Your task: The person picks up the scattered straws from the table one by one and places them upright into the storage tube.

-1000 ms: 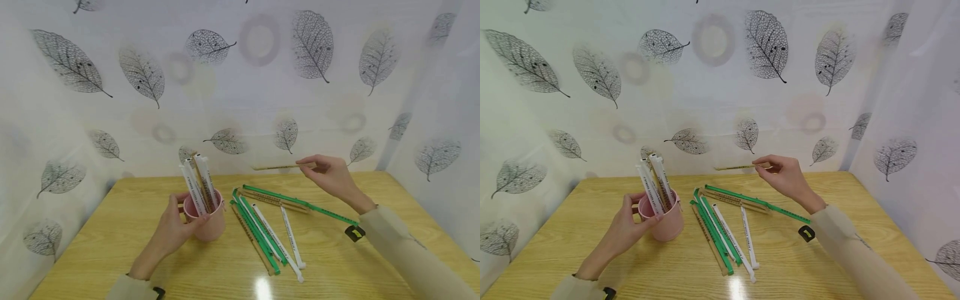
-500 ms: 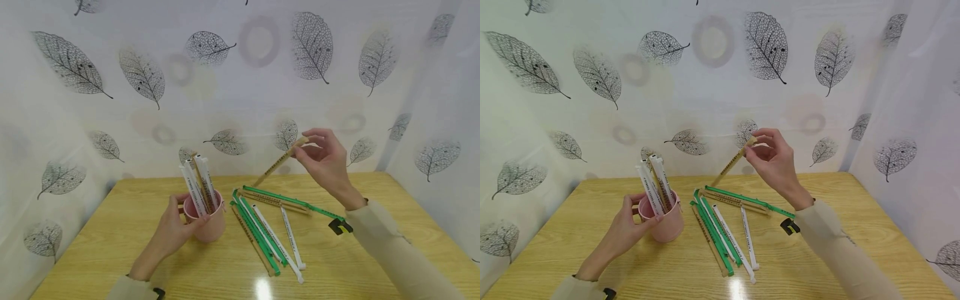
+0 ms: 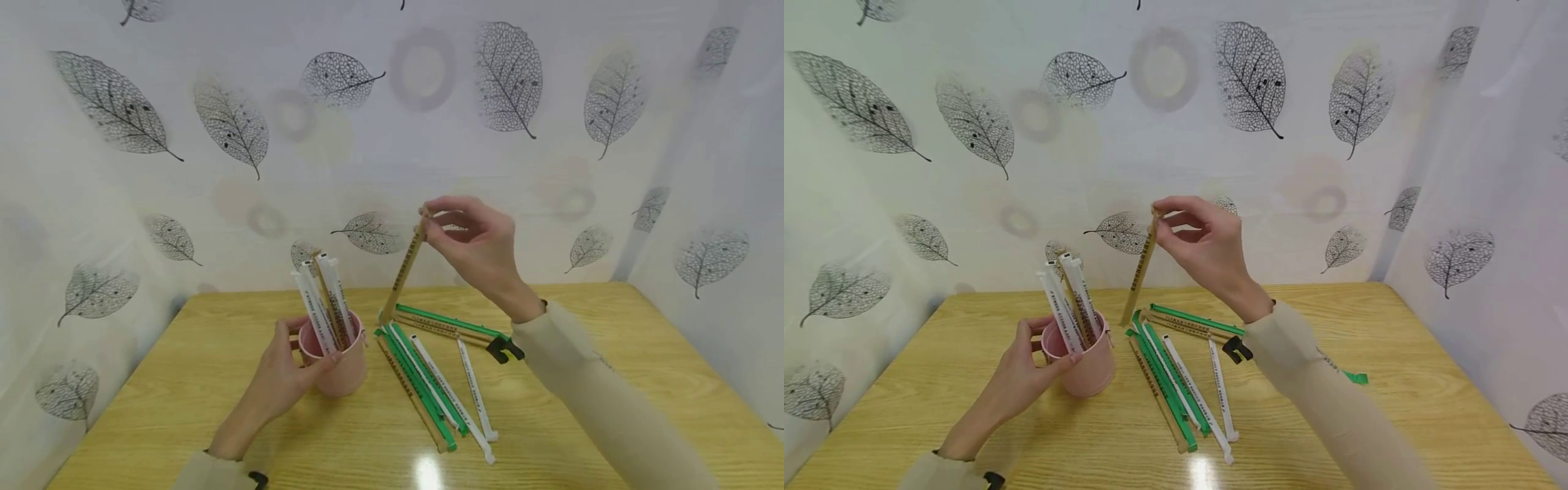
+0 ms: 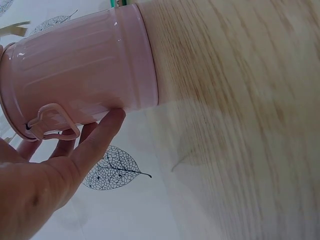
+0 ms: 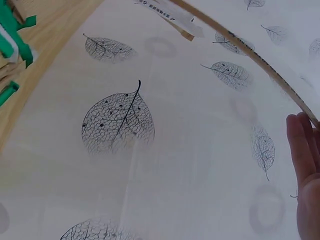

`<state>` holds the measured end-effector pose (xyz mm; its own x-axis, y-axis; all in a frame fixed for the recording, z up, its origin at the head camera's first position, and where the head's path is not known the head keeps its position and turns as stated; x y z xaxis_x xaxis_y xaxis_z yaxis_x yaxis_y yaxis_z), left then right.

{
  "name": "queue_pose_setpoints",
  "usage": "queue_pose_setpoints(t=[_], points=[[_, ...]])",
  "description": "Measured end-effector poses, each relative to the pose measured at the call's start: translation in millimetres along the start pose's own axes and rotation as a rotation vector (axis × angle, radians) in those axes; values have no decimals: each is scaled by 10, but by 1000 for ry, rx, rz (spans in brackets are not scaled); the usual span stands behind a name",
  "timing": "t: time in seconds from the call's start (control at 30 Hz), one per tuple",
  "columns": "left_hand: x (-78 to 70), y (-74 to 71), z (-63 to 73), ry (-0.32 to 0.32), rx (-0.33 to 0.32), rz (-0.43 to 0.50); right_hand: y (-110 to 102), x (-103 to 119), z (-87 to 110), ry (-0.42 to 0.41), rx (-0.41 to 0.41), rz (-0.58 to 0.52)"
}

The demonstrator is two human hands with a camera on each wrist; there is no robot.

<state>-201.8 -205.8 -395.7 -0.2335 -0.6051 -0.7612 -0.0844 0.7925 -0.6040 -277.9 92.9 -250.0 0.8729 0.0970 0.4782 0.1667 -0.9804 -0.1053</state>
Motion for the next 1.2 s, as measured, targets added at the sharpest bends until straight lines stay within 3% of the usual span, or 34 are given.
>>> queue_pose_setpoints(t=[0.27, 0.47, 0.73, 1.2], points=[[-1, -5, 7, 1, 6, 5, 349, 30, -188, -26, 46, -28], [2, -9, 13, -6, 19, -3, 555, -42, -211, -43, 90, -13], [14, -5, 5, -8, 22, -1, 750, -147, -83, -80, 202, 69], [15, -1, -4, -2, 6, -3, 909, -368, 266, -51, 350, 110]])
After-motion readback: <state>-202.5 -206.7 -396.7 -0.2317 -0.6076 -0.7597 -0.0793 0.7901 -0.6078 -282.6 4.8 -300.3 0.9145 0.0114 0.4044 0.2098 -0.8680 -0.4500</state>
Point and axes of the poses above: each hand's wrist, its own z-axis away from the middle knuckle, its own y-axis out of the palm, x = y × z, the point moved 2 cm from there along -z, towards the middle knuckle, and after that the axes turned 1 degree about y, right-handed, at the moved point
